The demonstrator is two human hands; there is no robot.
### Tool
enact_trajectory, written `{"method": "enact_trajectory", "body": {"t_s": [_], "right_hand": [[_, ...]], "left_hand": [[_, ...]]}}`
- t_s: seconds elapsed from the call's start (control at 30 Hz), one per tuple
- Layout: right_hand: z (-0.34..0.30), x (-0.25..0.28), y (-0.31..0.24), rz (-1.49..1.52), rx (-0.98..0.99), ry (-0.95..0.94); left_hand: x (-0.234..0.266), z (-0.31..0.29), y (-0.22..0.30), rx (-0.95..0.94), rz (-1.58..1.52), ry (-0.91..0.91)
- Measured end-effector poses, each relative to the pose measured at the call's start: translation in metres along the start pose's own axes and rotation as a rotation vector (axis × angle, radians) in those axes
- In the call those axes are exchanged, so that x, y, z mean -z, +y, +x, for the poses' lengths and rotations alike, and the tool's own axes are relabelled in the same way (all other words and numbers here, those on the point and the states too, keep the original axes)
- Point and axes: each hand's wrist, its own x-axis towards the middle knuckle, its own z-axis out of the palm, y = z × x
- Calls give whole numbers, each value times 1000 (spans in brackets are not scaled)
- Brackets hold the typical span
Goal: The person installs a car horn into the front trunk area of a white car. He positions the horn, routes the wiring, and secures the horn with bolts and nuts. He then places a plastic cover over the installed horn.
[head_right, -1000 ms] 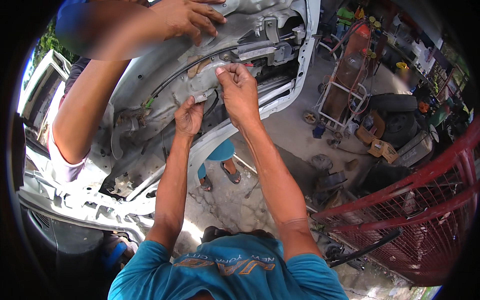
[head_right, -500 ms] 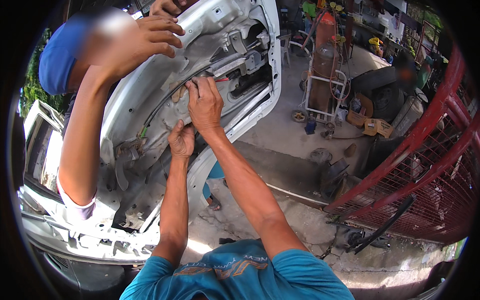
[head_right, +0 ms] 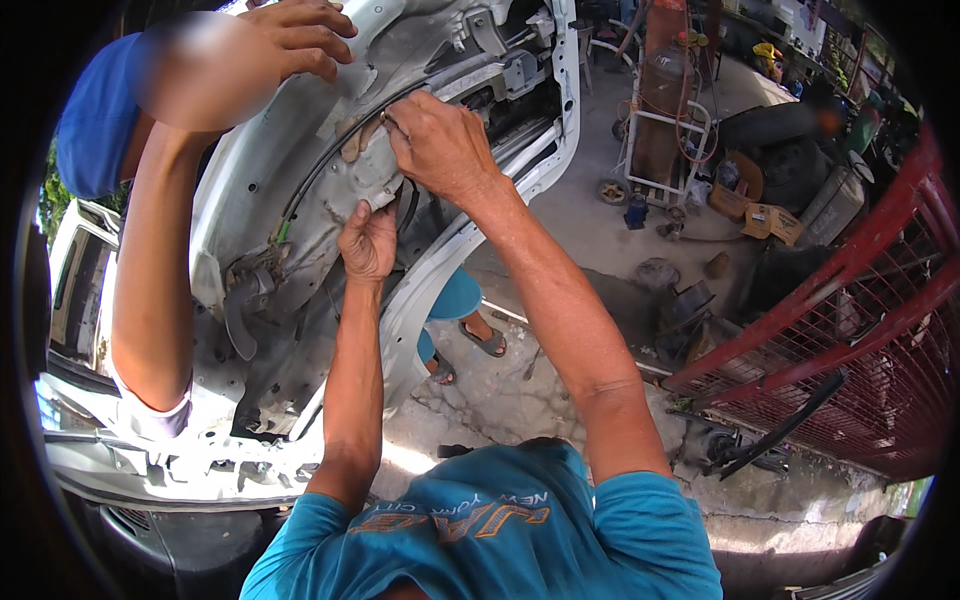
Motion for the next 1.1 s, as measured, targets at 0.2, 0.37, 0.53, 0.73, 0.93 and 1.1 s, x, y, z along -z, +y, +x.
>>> {"method": "enact_trajectory", "body": {"t_s": [0.2,0.37,0.53,0.73,0.93,1.1], "right_hand": [[9,3,0,-128,52,-91],[7,-7,-19,-285,-65,-105],[11,-6,-27,-307,-145,-185],[18,4,-28,-294,-223,-347],[12,-1,-32,-197,-174,-146],[12,3,-32,-179,-182,-120]], "left_hand": [[5,4,0,-7,21,-7],[-28,-2,5,-35,74,28],[-23,-2,7,-7,70,23],[-29,-4,4,-7,72,33],[-20,-3,5,-28,73,15],[-27,1,0,-101,91,20]]}}
